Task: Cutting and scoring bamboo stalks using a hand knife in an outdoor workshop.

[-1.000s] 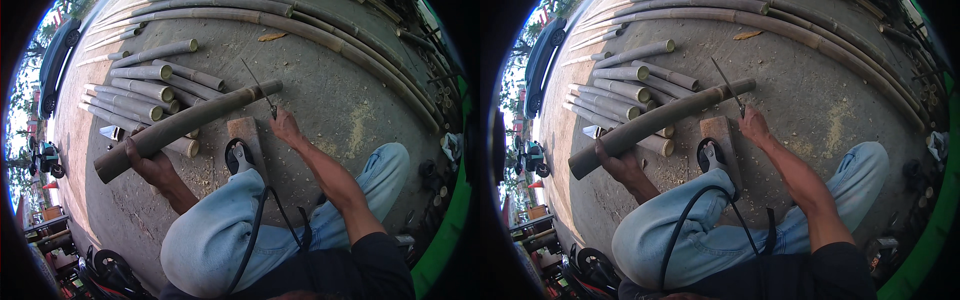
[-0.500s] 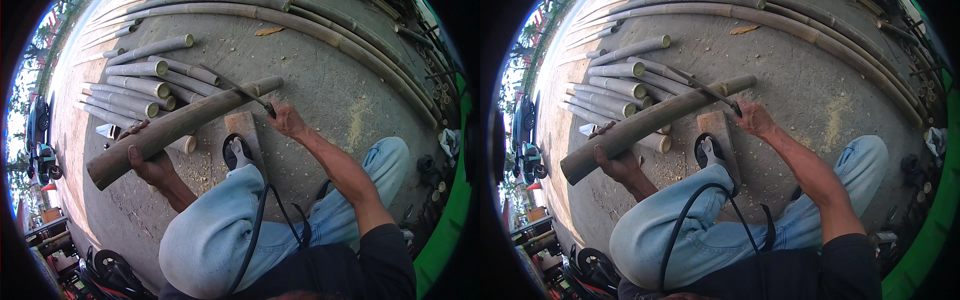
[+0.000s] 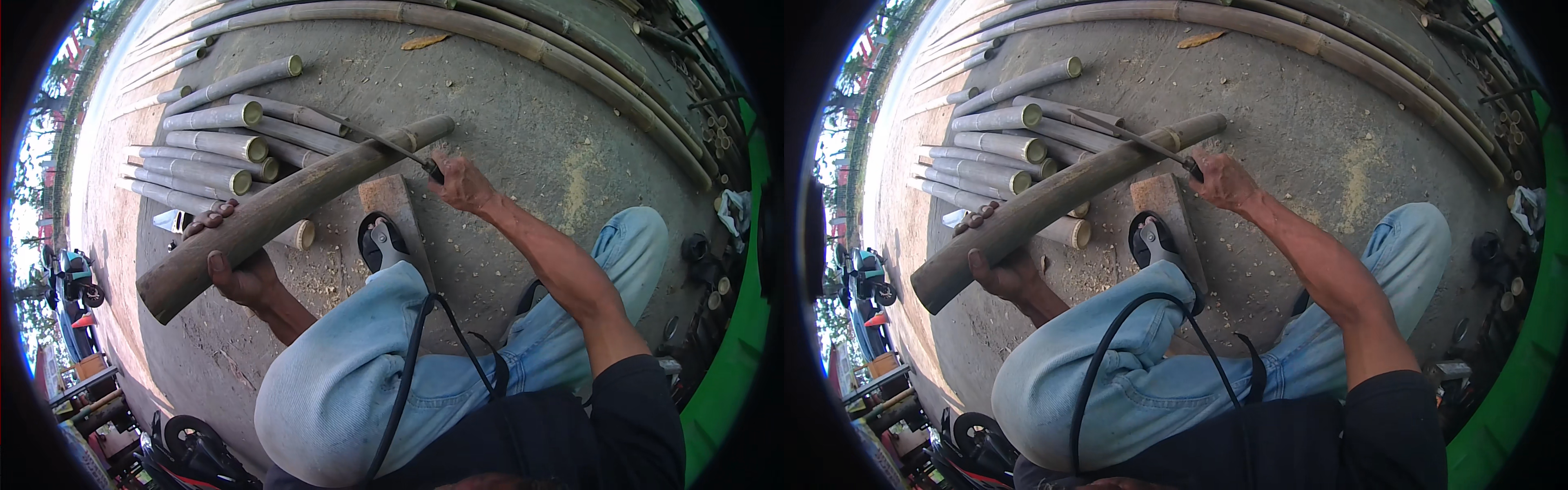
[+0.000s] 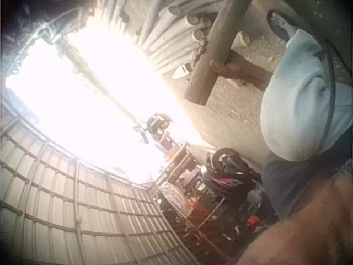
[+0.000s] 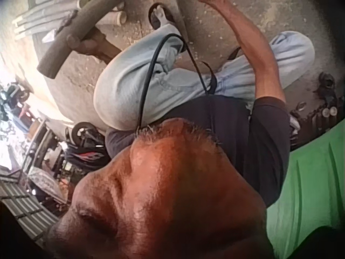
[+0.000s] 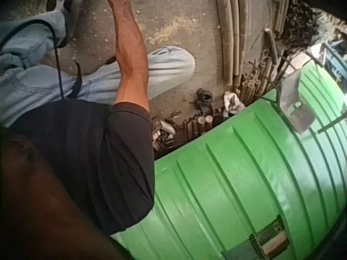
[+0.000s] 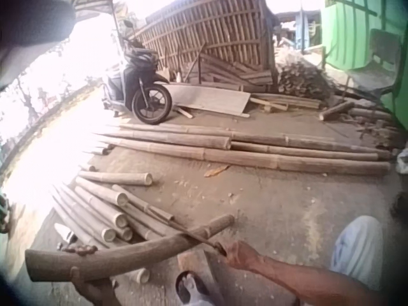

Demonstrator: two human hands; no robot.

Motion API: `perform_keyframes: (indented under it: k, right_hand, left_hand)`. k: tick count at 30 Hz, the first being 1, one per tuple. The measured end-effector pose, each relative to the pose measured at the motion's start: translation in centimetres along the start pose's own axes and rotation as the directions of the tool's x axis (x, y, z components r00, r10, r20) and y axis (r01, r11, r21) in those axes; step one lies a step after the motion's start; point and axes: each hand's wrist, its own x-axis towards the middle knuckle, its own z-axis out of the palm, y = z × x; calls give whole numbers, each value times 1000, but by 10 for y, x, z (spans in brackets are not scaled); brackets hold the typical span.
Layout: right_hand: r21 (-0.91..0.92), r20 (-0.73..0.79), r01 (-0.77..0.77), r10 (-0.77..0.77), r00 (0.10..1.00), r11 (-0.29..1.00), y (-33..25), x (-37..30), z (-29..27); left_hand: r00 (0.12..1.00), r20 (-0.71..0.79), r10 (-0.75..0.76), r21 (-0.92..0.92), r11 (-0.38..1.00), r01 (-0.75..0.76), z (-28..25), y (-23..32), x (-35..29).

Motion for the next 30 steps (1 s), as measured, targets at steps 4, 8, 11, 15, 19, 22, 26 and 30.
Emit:
perform_keyframes:
  k: [4, 8, 11, 15, 19, 22, 26, 30]
  right_hand:
    - [-27, -36, -67, 66, 997, 997, 10, 5, -2]
    - [14, -72, 133, -131, 989, 991, -2, -6, 0]
    - [4, -8, -216, 216, 976, 976, 17, 6, -11]
    - [-28, 7, 47, -47, 999, 998, 3, 3, -7]
    - [-32, -25, -149, 148, 989, 988, 28, 6, -16]
    - [-5, 4, 80, -80, 997, 997, 5, 4, -21]
    - [6, 17, -74, 74, 997, 997, 18, 7, -21]
    - [3, 22, 22, -22, 1000, 1000, 0, -3, -20]
  left_hand:
    - [1000, 24, 15, 12, 1000, -16, 3, -5, 1]
    - [1000, 23, 2, -16, 1000, -2, -4, 2, -2]
    - [997, 69, 27, -32, 999, -25, -1, -10, 4]
    - [990, 134, 43, -30, 999, -39, -1, 2, 3]
    - [978, 210, 23, -47, 999, -14, 2, -7, 3]
    - [967, 250, 52, -69, 997, -36, -6, 1, 5]
    - [942, 330, 62, -113, 993, -26, -1, -7, 9]
    - [955, 294, 48, -99, 995, -19, -13, -1, 9]
